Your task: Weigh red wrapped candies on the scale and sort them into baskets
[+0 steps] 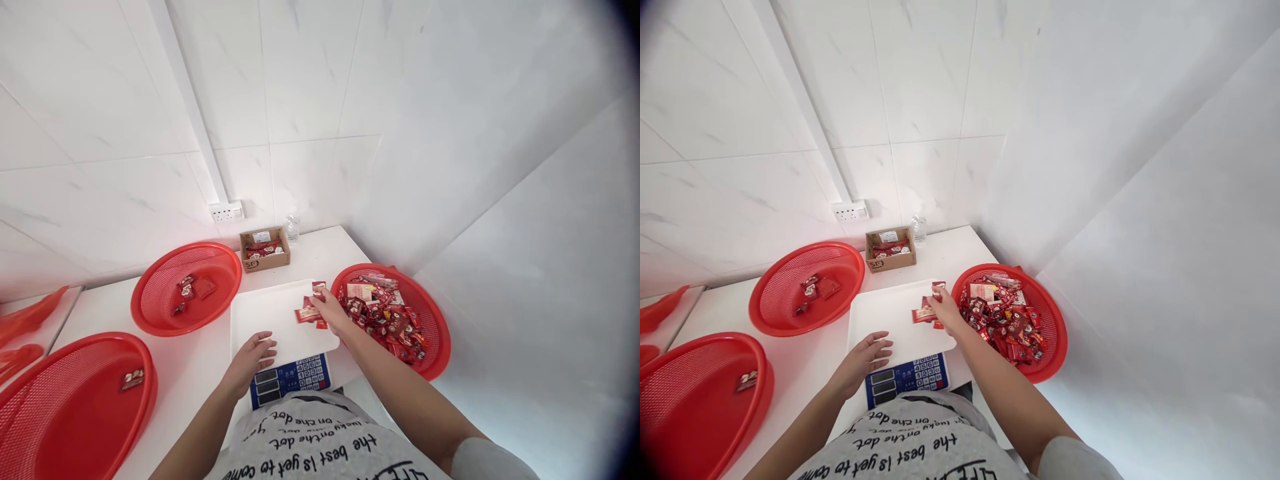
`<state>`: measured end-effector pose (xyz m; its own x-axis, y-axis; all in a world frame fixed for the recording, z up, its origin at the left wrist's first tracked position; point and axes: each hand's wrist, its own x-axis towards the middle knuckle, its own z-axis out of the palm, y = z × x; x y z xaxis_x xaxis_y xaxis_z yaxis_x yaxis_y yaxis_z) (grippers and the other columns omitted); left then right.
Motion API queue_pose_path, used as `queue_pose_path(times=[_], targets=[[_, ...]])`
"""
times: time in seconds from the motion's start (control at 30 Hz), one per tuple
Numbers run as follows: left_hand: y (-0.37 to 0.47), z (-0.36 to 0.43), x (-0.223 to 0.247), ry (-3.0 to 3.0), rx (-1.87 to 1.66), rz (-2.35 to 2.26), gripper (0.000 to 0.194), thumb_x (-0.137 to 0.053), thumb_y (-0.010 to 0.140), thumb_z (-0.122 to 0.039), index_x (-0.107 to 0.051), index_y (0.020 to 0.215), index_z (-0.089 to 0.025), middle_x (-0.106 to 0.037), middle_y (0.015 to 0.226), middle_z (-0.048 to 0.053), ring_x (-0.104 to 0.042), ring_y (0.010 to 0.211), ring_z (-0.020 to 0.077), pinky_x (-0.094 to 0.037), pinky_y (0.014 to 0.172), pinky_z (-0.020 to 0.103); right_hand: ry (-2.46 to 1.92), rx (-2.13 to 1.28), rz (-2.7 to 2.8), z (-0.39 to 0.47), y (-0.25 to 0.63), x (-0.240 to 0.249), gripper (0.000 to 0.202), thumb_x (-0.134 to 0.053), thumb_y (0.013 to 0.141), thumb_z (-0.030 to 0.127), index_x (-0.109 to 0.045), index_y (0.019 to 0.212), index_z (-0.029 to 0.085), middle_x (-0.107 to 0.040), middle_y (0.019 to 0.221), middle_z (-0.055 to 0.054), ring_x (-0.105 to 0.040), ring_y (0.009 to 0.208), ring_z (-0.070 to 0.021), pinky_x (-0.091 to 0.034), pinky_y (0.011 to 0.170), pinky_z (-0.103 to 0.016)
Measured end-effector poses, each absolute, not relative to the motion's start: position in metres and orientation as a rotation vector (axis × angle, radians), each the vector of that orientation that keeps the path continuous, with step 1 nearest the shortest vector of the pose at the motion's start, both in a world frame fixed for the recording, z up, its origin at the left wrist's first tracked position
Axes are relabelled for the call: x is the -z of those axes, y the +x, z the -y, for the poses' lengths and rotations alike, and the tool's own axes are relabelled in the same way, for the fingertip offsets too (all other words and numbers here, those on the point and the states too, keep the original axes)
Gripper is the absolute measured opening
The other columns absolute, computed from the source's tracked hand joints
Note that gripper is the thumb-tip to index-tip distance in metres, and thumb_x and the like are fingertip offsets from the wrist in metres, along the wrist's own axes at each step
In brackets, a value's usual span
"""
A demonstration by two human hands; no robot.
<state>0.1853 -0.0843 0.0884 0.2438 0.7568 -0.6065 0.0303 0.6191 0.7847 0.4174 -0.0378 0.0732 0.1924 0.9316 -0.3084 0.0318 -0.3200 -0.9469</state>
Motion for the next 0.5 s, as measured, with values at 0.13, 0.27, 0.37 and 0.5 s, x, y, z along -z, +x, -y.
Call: queue_pose_path(times=[0.13,0.27,0.37,0.5], targets=[[0.187,0.083,-0.086,0.835,-0.621,-1.299,0.049,-0.064,0.072,-0.045,-0.052,0.111,-0.019,-0.055,0.112,0.010,-0.059,0.088,0.0163,-0.048,0.081,0.031,-1.650,-1.406,1.012,0.037,0.397,-0.070,0.047,-0.050,0.080,0.032,-0.045,0.126,0.025,-0.050,0.129,-0.008,-0.057,0.107,-0.0170,-0.052,0.079,-0.029],[0.187,0.082,-0.078,0.919,-0.638,-1.368,0.047,-0.062,0.073,-0.044,-0.051,0.112,-0.019,-0.053,0.115,0.011,-0.059,0.086,0.0167,-0.048,0.079,0.033,-1.741,-1.366,1.191,0.043,0.402,-0.073,0.043,-0.051,0.080,0.033,-0.051,0.122,0.023,-0.049,0.132,-0.007,-0.051,0.114,-0.0179,-0.046,0.089,-0.032],[0.188,0.079,-0.072,1.124,-0.618,-1.471,0.042,-0.059,0.075,-0.037,-0.051,0.113,-0.019,-0.052,0.119,0.011,-0.058,0.086,0.0182,-0.048,0.079,0.035,-1.711,-1.295,1.357,0.046,0.405,-0.075,0.037,-0.053,0.079,0.029,-0.058,0.114,0.021,-0.057,0.123,-0.006,-0.052,0.113,-0.0183,-0.039,0.097,-0.034],[0.190,0.075,-0.062,1.604,-0.638,-1.524,0.037,-0.054,0.078,-0.029,-0.052,0.114,-0.021,-0.052,0.120,0.009,-0.054,0.102,0.0232,-0.044,0.089,0.040,-1.652,-1.207,1.523,0.050,0.407,-0.070,0.034,-0.052,0.078,0.022,-0.061,0.111,0.019,-0.059,0.120,-0.006,-0.057,0.106,-0.0186,-0.041,0.095,-0.034]])
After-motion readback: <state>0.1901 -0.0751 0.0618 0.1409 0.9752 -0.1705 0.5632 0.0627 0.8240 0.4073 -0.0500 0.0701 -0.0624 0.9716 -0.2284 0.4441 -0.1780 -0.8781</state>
